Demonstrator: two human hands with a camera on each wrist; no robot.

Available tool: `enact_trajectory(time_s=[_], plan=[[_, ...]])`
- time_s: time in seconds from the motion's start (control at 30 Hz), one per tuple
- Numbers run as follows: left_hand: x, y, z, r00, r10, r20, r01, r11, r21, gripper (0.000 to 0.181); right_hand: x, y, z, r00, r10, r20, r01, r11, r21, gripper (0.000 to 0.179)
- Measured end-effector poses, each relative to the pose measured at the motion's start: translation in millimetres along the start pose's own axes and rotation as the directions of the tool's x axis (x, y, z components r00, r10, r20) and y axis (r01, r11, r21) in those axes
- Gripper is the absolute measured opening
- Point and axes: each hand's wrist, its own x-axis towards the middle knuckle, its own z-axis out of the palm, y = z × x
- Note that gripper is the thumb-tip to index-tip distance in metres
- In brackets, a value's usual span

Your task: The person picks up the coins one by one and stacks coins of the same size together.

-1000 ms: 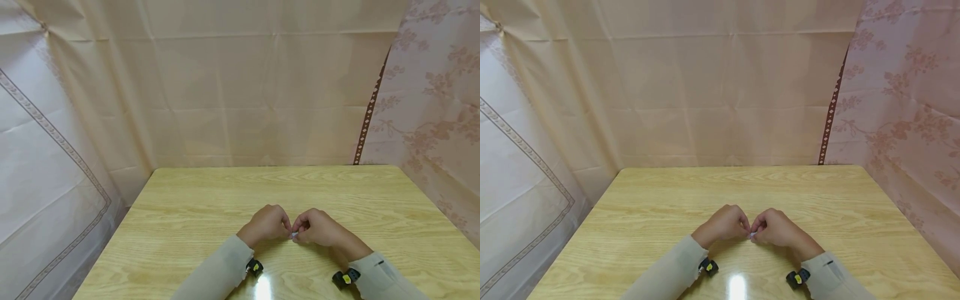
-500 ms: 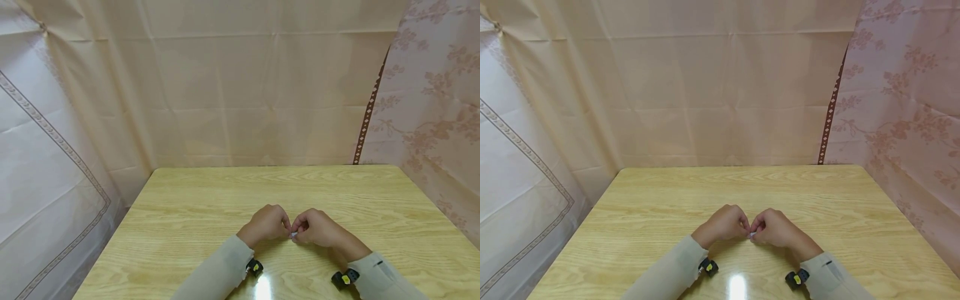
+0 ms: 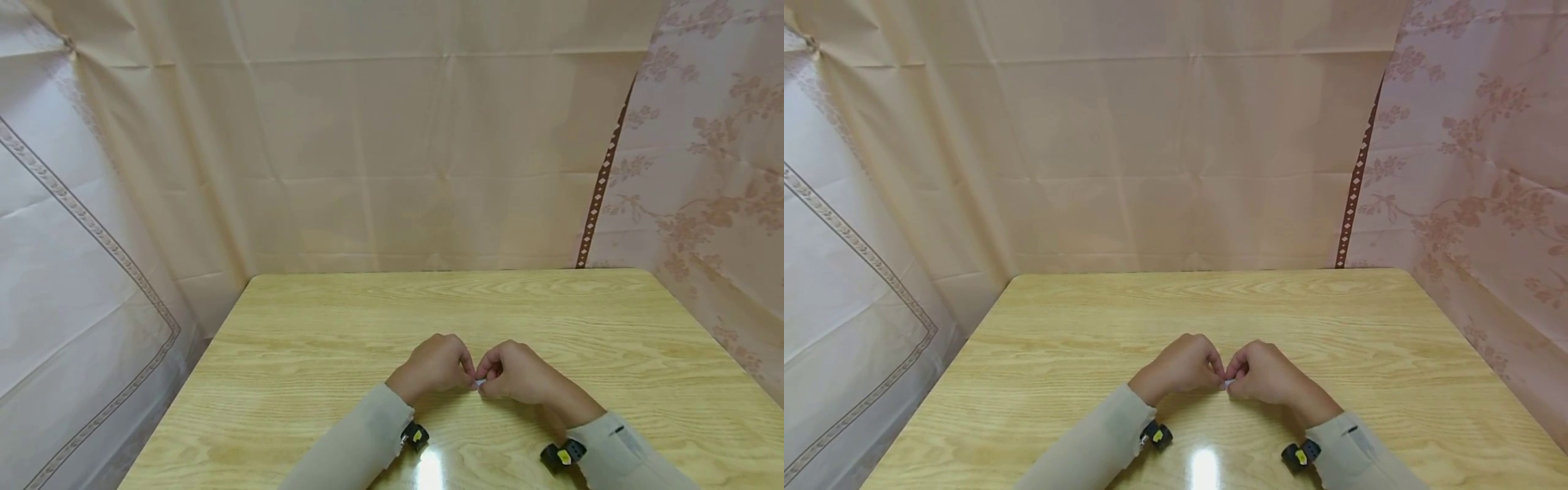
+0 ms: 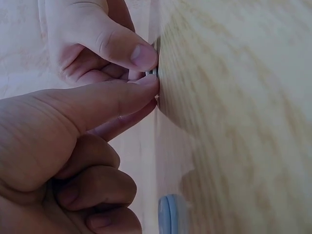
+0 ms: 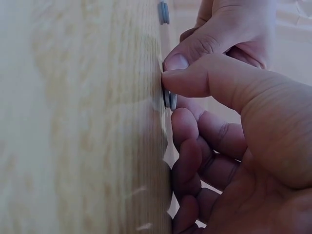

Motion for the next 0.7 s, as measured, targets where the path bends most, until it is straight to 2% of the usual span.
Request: enact_trajectory(time_s=[0.3, 0.53, 0.7], plan=[[0.4, -7.6, -15.9, 0.998, -0.061, -0.009, 0.061, 0.997, -0.047, 0.017, 0.9, 0.4, -0.6, 1.000, -0.013, 0.001, 0.013, 1.000, -0.009, 0.009], [-1.5, -19.4, -42.5, 0.994, -0.052, -0.092, 0.039, 0.990, -0.132, 0.011, -0.6, 0.1, -1.0, 1.000, -0.009, 0.002, 0.009, 1.000, -0.001, 0.011], [-5.5, -21.9, -60.5, 0.989, -0.075, -0.127, 0.051, 0.982, -0.183, 0.009, -1.9, 0.6, -1.7, 1.000, -0.015, -0.002, 0.015, 1.000, 0.000, 0.012]])
